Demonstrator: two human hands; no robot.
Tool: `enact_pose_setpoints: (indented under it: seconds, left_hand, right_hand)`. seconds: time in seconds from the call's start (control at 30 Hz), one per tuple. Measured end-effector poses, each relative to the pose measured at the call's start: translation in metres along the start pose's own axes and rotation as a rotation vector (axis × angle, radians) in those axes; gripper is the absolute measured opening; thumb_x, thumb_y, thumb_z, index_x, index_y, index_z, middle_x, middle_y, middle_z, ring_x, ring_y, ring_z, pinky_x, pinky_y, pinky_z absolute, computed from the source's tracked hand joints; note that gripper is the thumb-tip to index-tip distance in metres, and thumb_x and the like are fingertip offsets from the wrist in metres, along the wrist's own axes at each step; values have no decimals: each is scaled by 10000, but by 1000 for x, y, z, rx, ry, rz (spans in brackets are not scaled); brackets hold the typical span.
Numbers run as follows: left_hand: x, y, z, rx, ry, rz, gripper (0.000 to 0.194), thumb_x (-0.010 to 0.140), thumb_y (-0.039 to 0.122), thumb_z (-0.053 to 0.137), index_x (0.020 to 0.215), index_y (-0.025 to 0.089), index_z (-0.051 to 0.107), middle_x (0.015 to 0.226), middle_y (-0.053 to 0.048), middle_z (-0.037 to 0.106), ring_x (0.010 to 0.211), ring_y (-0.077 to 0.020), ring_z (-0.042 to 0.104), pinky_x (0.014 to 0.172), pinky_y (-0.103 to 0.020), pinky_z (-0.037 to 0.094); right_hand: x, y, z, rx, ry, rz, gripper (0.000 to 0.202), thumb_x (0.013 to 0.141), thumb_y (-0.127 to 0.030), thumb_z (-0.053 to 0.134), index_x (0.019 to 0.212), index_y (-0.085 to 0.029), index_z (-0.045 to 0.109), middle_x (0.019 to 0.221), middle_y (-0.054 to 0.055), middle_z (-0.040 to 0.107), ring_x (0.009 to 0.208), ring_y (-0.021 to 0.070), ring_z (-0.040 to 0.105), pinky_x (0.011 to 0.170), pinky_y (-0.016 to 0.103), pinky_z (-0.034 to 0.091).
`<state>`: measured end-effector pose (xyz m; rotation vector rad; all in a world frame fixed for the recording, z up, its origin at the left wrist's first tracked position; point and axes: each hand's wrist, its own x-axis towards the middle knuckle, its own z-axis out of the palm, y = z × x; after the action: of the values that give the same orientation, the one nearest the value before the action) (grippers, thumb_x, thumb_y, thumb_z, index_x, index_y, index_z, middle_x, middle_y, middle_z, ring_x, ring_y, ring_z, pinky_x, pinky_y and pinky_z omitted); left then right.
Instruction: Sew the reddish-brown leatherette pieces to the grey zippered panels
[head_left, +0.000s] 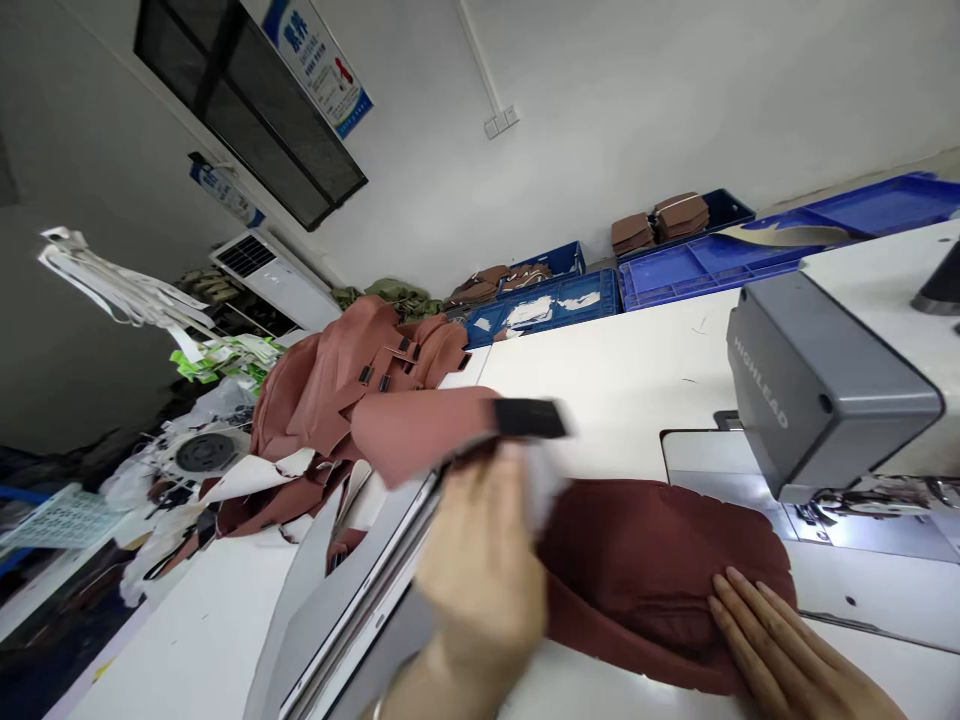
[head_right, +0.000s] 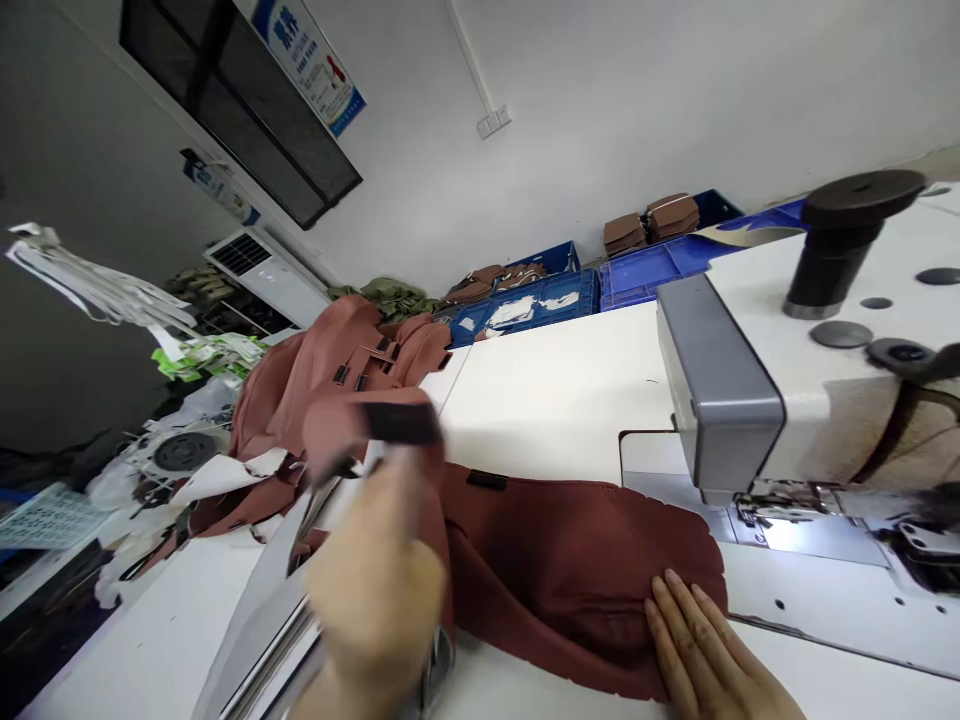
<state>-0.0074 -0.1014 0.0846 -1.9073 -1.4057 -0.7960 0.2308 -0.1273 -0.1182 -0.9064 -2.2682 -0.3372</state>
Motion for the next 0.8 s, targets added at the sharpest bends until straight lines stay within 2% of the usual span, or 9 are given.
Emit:
enact_pose_setpoints:
  seconds: [0.07, 0.17, 0.27, 0.4, 0.47, 0.53, 0.6, 0.7, 0.8]
  left_hand:
    - [-17, 40, 18, 45, -244, 244, 519, 823, 91, 457, 1342, 76, 448, 1119, -198, 619, 1066, -323, 581, 931, -483, 442]
    - [-56, 90, 53, 69, -562, 434, 517, 877, 282, 460, 1319, 15, 471, 1116, -250, 610, 1081, -378, 560, 933, -542, 414]
    - [-83, 104, 74, 92, -697, 545, 561, 871, 326, 451, 1323, -6, 464, 1183, -277, 568, 1151, -415, 501, 976, -610, 327]
    - [-77, 84, 73, 13, -796, 674, 508, 885, 287, 429, 1335, 53, 461, 1124, -249, 598, 1098, -360, 541, 941, -585, 365]
    - [-64, 71, 72, 0, -809, 694, 491, 880, 213, 431, 1335, 28, 436, 985, -206, 637, 924, -287, 607, 807, -461, 479]
    - [-49, 57, 77, 8, -784, 682, 466, 852, 126, 434, 1299, -5, 450, 826, -143, 636, 732, -225, 613, 631, -336, 500]
    - [-36, 40, 85, 51, -713, 625, 408, 832, 50, 388, 1215, -18, 510, 711, -93, 600, 616, -197, 598, 530, -276, 469]
    - [-23, 12, 92, 188, -577, 461, 442, 846, -16, 220, 1116, 5, 569, 670, -52, 562, 598, -175, 611, 542, -248, 462]
    - [-23, -10, 91, 271, -529, 346, 531, 852, -20, 113, 1114, 28, 572, 690, -37, 556, 630, -163, 616, 576, -247, 467]
  right_hand:
    - [4, -6, -2, 55, 43, 74, 415, 833, -135, 326, 1194, -91, 528, 1186, 154, 607, 1132, 315, 534, 876, 474, 457]
    - [10, -11, -5, 71, 99, 108, 349, 841, -137, 316, 1052, -82, 588, 1063, 158, 654, 1052, 296, 575, 853, 453, 463]
    - [14, -10, -7, 46, 98, 82, 339, 814, -131, 341, 1029, -74, 597, 1053, 158, 656, 1026, 285, 583, 858, 438, 463]
    - [11, -8, -4, 20, 94, 64, 352, 780, -158, 392, 1050, -41, 585, 1064, 183, 643, 1053, 320, 563, 867, 464, 461]
    - [9, -8, -3, 25, 73, 60, 380, 786, -163, 396, 1096, -19, 562, 1123, 204, 616, 1103, 343, 536, 884, 482, 457]
    - [10, -8, -3, 30, 57, 52, 397, 793, -147, 385, 1134, -12, 537, 1166, 211, 596, 1131, 354, 520, 888, 487, 462]
    - [13, -9, -7, 20, 55, 54, 405, 790, -115, 363, 1147, -6, 520, 1166, 217, 596, 1122, 359, 529, 872, 486, 476]
    - [17, -9, -13, 4, 55, 67, 413, 792, -81, 325, 1160, -12, 500, 1146, 218, 606, 1091, 357, 555, 841, 478, 499]
    - [16, -9, -13, 7, 41, 63, 480, 821, -91, 300, 1280, -25, 422, 1152, 204, 609, 1086, 356, 563, 828, 481, 511]
